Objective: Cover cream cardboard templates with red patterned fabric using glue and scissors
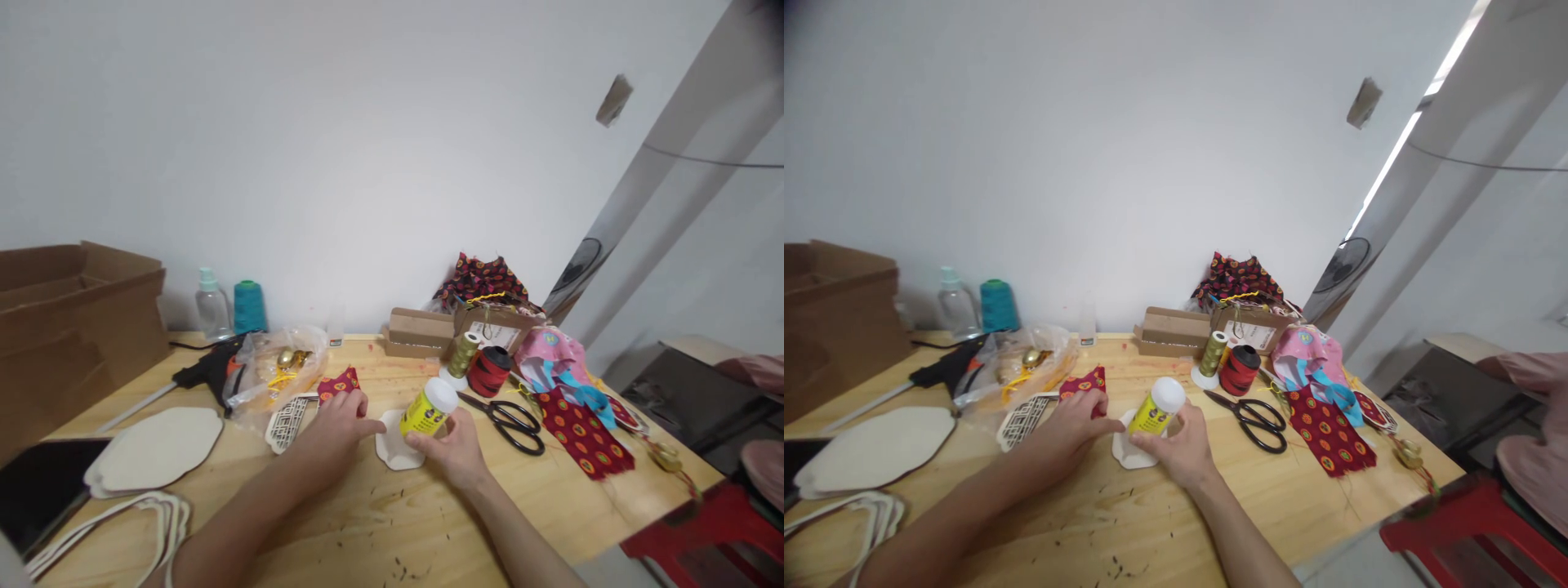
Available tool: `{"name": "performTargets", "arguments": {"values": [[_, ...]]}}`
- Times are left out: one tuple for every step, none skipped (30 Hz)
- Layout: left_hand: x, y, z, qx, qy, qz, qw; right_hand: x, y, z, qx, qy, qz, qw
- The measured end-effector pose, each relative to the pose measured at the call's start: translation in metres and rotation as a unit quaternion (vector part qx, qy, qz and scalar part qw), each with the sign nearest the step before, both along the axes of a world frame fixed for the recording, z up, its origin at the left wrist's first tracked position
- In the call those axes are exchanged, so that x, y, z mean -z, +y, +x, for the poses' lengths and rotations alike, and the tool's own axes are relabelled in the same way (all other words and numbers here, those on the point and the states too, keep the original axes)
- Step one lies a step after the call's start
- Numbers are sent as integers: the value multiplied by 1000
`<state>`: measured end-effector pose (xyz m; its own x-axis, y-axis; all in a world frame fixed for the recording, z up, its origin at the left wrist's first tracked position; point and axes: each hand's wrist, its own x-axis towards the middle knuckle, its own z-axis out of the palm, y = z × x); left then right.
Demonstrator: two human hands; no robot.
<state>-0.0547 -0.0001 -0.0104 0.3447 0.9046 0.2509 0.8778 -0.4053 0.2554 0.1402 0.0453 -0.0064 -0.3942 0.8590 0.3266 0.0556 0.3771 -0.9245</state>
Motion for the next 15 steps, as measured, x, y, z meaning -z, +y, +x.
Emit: {"name": "performTargets", "arguments": {"values": [[0, 0, 0, 0, 0, 0, 1000, 0, 0, -1, -2, 3, -5, 1000], [0, 1, 0, -1, 0, 0, 1000, 0, 0, -2, -4, 6, -12, 1000], [0, 1, 0, -1, 1, -1, 1000, 0, 0, -3, -7, 9, -18, 1000], [0, 1, 0, -1, 1, -1, 1000, 0, -1, -4, -11, 12, -25, 1000], [-1, 1, 0, 0, 1, -2, 1000, 0, -1, -5, -15, 15, -31, 999], [-1, 1, 0, 0, 2, -3, 1000, -1, -2, -6, -19, 18, -37, 999], [-1, 1, 1, 1, 2, -3, 1000, -2, -2, -7, -24, 21, -42, 999], [-2, 0, 1, 2, 2, -4, 1000, -3, -3, -8, -27, 24, -46, 998], [-2, 0, 1, 2, 2, -4, 1000, -4, -3, -9, -30, 26, -49, 998], [-2, 0, 1, 1, 3, -4, 1000, -5, -4, -9, -32, 27, -51, 998], [-2, 0, 1, 1, 3, -4, 1000, -5, -4, -9, -34, 28, -52, 998], [-2, 0, 1, 0, 4, -4, 1000, -5, -4, -8, -35, 28, -52, 998], [-2, 0, 1, 0, 5, -4, 1000, -5, -4, -7, -34, 27, -51, 998], [-2, 0, 1, 0, 6, -3, 1000, -4, -4, -6, -31, 25, -48, 998], [-1, 0, 1, 0, 7, -3, 1000, -4, -3, -4, -27, 23, -43, 998]]}}
